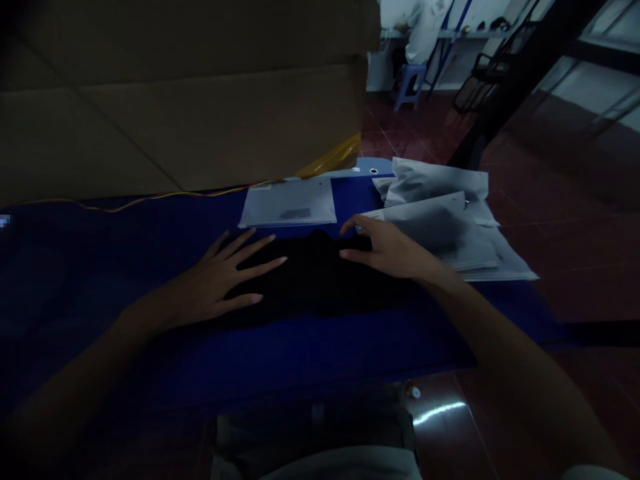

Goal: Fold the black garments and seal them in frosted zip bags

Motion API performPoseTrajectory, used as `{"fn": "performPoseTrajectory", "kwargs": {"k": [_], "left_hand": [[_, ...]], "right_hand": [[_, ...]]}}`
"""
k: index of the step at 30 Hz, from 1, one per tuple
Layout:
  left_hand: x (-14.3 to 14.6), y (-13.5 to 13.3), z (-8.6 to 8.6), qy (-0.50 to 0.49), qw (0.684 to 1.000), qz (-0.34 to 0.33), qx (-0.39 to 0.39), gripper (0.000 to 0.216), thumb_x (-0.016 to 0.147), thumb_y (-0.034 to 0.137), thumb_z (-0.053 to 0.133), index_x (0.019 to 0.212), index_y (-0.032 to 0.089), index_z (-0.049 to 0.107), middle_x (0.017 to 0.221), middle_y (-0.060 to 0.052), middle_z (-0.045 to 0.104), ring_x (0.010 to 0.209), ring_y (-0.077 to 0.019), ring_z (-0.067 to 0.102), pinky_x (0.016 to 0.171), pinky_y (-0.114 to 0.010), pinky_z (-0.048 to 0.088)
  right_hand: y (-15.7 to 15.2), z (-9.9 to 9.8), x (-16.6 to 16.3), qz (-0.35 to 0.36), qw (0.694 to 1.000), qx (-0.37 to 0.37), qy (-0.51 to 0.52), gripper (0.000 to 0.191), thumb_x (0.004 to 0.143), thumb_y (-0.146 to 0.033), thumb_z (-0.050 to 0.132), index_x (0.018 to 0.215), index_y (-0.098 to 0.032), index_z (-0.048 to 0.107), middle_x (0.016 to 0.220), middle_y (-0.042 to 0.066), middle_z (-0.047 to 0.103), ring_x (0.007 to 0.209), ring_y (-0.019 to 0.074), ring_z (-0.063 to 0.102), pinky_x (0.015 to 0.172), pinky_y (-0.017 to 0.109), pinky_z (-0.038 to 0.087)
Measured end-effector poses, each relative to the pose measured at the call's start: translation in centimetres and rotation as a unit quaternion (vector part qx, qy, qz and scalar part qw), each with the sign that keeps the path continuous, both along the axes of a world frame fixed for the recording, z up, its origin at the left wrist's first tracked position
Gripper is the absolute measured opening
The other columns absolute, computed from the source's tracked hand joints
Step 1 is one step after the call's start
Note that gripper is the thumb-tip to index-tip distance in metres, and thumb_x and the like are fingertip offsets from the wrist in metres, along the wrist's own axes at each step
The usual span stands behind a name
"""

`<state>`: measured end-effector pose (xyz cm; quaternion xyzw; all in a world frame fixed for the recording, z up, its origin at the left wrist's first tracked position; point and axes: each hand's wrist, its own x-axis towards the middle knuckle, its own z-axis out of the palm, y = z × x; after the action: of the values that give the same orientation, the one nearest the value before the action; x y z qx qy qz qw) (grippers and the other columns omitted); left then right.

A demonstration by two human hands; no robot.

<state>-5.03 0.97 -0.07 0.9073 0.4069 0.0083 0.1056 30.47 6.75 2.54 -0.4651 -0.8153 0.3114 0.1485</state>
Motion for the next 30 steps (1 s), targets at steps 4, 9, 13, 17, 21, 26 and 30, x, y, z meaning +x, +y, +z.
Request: {"fn": "performPoseTrajectory", "kwargs": {"k": [4,9,13,17,21,26,30], "left_hand": [[0.3,-0.1,-0.2,0.0,1.0,-0.01,-0.004,0.067,0.104,0.064,0.049,0.164,0.051,0.02,0.178,0.0,0.008,0.162,-0.0436,0.007,0.124,-0.077,0.01],[1.5,-0.8,-0.4,-0.006,1.0,-0.026,-0.006,0.067,0.104,0.064,0.048,0.163,0.051,0.019,0.178,-0.001,0.008,0.162,-0.044,0.008,0.122,-0.079,0.01],[2.5,-1.4,-0.5,-0.017,0.999,-0.024,-0.013,0.068,0.103,0.066,0.049,0.164,0.049,0.023,0.177,-0.003,0.012,0.161,-0.0463,0.01,0.12,-0.082,0.011],[3.6,-2.0,-0.5,-0.048,0.999,-0.013,-0.014,0.072,0.104,0.065,0.047,0.167,0.039,0.023,0.175,-0.008,0.023,0.161,-0.0423,0.014,0.124,-0.077,0.011],[4.1,-2.4,-0.6,-0.145,0.987,0.038,-0.048,0.066,0.111,0.055,0.033,0.169,0.035,0.008,0.175,-0.004,0.023,0.163,-0.0315,0.015,0.131,-0.064,0.013],[3.4,-2.3,-0.5,-0.286,0.949,0.091,-0.099,0.07,0.107,0.068,0.01,0.169,0.037,0.006,0.175,-0.003,0.026,0.159,-0.0287,0.031,0.13,-0.056,0.025],[2.9,-1.9,0.0,-0.301,0.945,0.074,-0.104,0.082,0.102,0.078,0.02,0.169,0.035,0.002,0.173,-0.006,0.03,0.156,-0.0315,0.036,0.128,-0.056,0.032]], "right_hand": [[-0.1,0.3,-0.5,-0.011,0.998,-0.058,0.021,0.037,0.086,-0.056,0.075,0.104,-0.025,0.065,0.103,0.004,0.071,0.093,0.0249,0.067,0.078,0.04,0.055],[-0.8,1.4,-1.0,-0.04,0.94,-0.292,0.174,0.036,0.085,-0.052,0.077,0.105,-0.025,0.062,0.082,-0.003,0.064,0.064,0.0137,0.058,0.056,0.027,0.048],[-1.5,1.6,-1.5,-0.029,0.865,-0.4,0.301,0.037,0.081,-0.035,0.082,0.108,-0.026,0.059,0.086,-0.004,0.066,0.063,0.0122,0.063,0.058,0.025,0.054],[-2.3,1.0,-2.6,-0.059,0.82,-0.411,0.393,0.035,0.083,-0.033,0.083,0.107,-0.026,0.059,0.083,-0.006,0.066,0.067,0.0102,0.066,0.067,0.022,0.058],[-3.2,-0.2,-3.9,-0.084,0.806,-0.382,0.445,0.042,0.082,-0.037,0.085,0.113,-0.028,0.058,0.089,-0.005,0.07,0.071,0.0101,0.069,0.068,0.021,0.059],[-4.2,-1.2,-4.8,0.04,0.798,-0.377,0.469,0.033,0.096,-0.036,0.071,0.119,-0.028,0.049,0.115,0.004,0.077,0.104,0.0204,0.077,0.103,0.045,0.058],[-4.8,-1.2,-4.9,0.161,0.843,-0.319,0.402,0.016,0.102,-0.027,0.061,0.115,-0.025,0.052,0.142,0.011,0.067,0.134,0.0241,0.063,0.116,0.055,0.047]]}}
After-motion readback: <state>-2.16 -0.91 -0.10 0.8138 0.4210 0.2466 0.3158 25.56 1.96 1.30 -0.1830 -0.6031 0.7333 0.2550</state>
